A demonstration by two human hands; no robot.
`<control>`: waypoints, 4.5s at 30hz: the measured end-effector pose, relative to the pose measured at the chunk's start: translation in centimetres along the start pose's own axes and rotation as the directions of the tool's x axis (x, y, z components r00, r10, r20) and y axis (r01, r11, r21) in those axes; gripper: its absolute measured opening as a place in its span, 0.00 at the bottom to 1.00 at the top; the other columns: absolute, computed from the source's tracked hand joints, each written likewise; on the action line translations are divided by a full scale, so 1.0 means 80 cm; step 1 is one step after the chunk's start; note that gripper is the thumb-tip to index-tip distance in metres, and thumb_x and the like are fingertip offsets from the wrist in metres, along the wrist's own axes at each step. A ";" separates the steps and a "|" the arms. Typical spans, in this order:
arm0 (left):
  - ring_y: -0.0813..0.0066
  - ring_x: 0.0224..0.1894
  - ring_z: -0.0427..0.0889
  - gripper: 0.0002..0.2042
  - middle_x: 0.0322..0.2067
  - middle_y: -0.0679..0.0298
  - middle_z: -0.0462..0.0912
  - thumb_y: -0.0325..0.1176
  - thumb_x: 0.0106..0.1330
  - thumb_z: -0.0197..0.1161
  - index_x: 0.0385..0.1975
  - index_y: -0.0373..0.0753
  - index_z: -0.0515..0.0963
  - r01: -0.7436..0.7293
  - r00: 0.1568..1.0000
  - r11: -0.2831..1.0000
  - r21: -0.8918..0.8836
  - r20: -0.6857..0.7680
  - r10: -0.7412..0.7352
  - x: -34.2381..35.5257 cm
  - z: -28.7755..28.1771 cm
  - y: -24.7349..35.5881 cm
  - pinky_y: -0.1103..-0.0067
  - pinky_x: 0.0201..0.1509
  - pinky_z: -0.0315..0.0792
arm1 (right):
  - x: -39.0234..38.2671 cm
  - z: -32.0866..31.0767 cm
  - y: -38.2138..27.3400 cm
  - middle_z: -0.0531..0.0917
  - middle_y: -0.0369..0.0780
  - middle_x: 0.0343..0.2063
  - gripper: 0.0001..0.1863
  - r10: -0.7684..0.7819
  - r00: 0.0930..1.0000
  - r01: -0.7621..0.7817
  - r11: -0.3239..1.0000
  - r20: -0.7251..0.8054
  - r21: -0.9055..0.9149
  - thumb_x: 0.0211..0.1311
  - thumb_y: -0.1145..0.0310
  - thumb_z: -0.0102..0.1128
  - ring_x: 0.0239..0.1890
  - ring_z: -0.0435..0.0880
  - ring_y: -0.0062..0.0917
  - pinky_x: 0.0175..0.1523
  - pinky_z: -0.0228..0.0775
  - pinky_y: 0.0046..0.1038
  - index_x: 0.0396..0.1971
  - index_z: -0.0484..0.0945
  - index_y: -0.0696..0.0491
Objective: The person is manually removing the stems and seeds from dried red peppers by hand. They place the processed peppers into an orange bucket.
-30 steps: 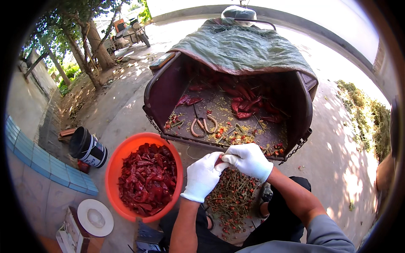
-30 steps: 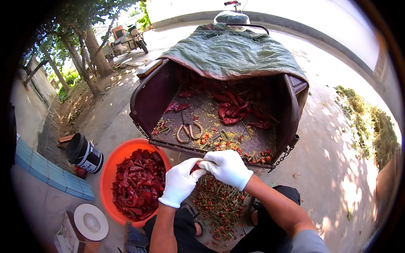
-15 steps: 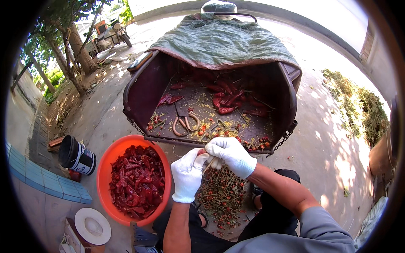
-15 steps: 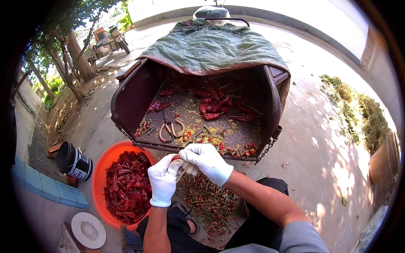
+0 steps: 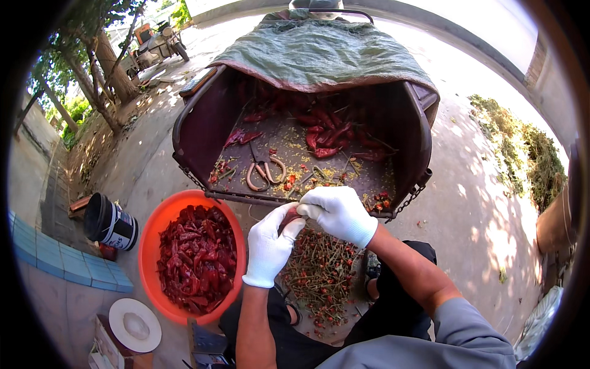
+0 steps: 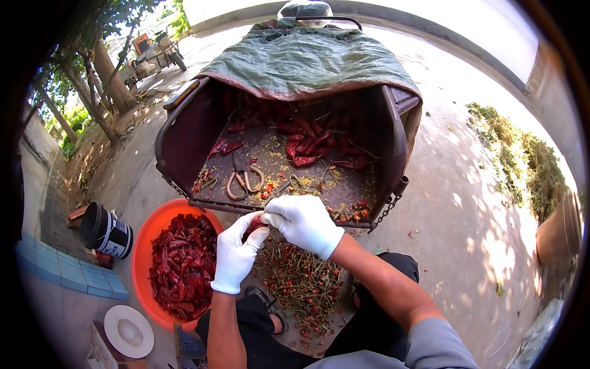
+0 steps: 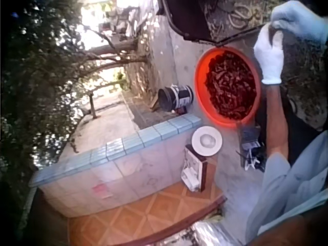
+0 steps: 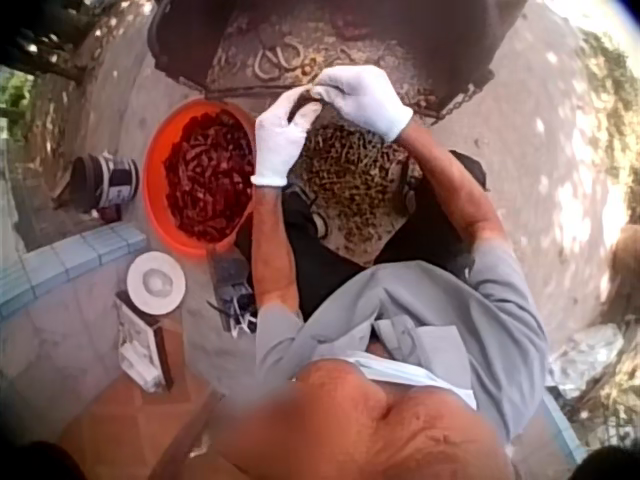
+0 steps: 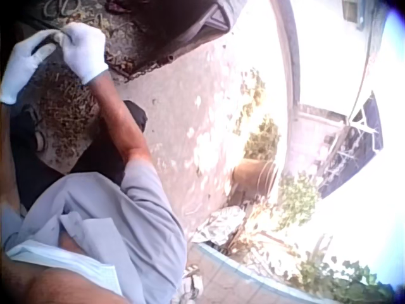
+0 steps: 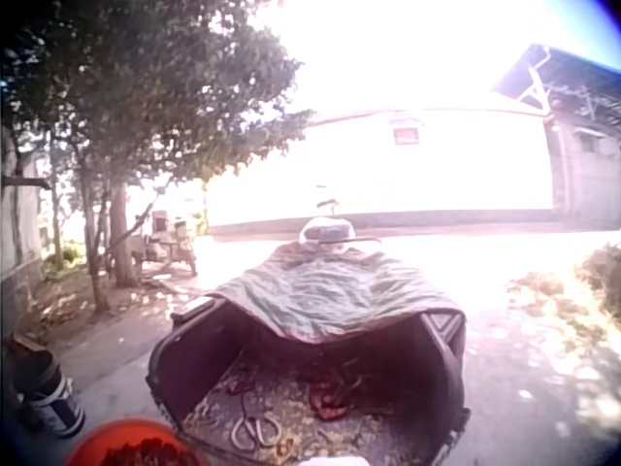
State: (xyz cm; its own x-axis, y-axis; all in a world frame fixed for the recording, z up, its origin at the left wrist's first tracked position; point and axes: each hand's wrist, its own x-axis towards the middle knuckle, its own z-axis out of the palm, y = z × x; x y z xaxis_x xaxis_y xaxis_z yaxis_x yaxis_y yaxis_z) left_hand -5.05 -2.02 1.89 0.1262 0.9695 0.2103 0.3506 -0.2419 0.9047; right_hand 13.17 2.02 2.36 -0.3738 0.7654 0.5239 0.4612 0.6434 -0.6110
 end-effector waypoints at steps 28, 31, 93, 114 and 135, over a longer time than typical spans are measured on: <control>0.78 0.33 0.81 0.10 0.36 0.64 0.81 0.23 0.71 0.54 0.50 0.35 0.75 -0.023 0.865 0.726 -0.688 -0.378 -0.330 0.000 -0.026 0.014 0.80 0.34 0.80 | 0.014 0.012 0.035 0.87 0.42 0.39 0.14 0.248 0.932 -0.207 0.963 0.264 -0.171 0.62 0.66 0.60 0.43 0.86 0.39 0.50 0.77 0.36 0.47 0.83 0.47; 0.78 0.34 0.82 0.14 0.37 0.64 0.81 0.18 0.67 0.55 0.51 0.34 0.74 0.041 0.884 0.745 -0.666 -0.323 -0.337 -0.005 -0.022 0.016 0.83 0.32 0.79 | 0.055 0.034 0.040 0.86 0.45 0.37 0.15 0.219 0.951 -0.181 0.967 0.216 -0.181 0.60 0.66 0.56 0.41 0.85 0.44 0.48 0.77 0.40 0.45 0.84 0.47; 0.77 0.34 0.84 0.10 0.35 0.61 0.83 0.25 0.67 0.63 0.46 0.31 0.78 0.261 0.923 0.705 -0.659 -0.043 -0.382 -0.002 0.034 0.015 0.81 0.37 0.80 | 0.044 -0.045 0.180 0.86 0.45 0.40 0.16 -0.020 0.910 -0.156 0.909 -0.414 -0.387 0.59 0.78 0.59 0.41 0.87 0.38 0.44 0.80 0.34 0.46 0.84 0.50; 0.86 0.26 0.79 0.09 0.33 0.66 0.83 0.29 0.68 0.64 0.45 0.33 0.82 0.233 0.921 0.819 -0.525 -0.151 -0.359 0.019 0.043 0.015 0.90 0.23 0.70 | 0.005 -0.062 0.145 0.87 0.42 0.33 0.09 0.515 0.766 -0.636 0.694 -0.384 -0.337 0.57 0.62 0.66 0.37 0.87 0.38 0.44 0.78 0.39 0.37 0.86 0.45; 0.64 0.42 0.84 0.31 0.42 0.57 0.82 0.36 0.54 0.76 0.59 0.36 0.75 -0.067 0.997 0.995 0.068 -0.037 0.070 0.016 0.034 -0.013 0.73 0.48 0.77 | -0.002 -0.025 0.020 0.86 0.36 0.37 0.12 0.405 0.892 -0.450 0.738 0.203 0.504 0.64 0.73 0.61 0.40 0.84 0.19 0.48 0.77 0.25 0.45 0.82 0.59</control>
State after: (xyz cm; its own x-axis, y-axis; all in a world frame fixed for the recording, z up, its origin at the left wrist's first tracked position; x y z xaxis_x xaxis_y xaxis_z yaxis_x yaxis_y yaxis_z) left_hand -2.70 -0.62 0.17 0.1156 0.9510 0.2868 0.4035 -0.3088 0.8613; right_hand 15.56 2.87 2.50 -0.3099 0.9456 0.0993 0.1027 0.1371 -0.9852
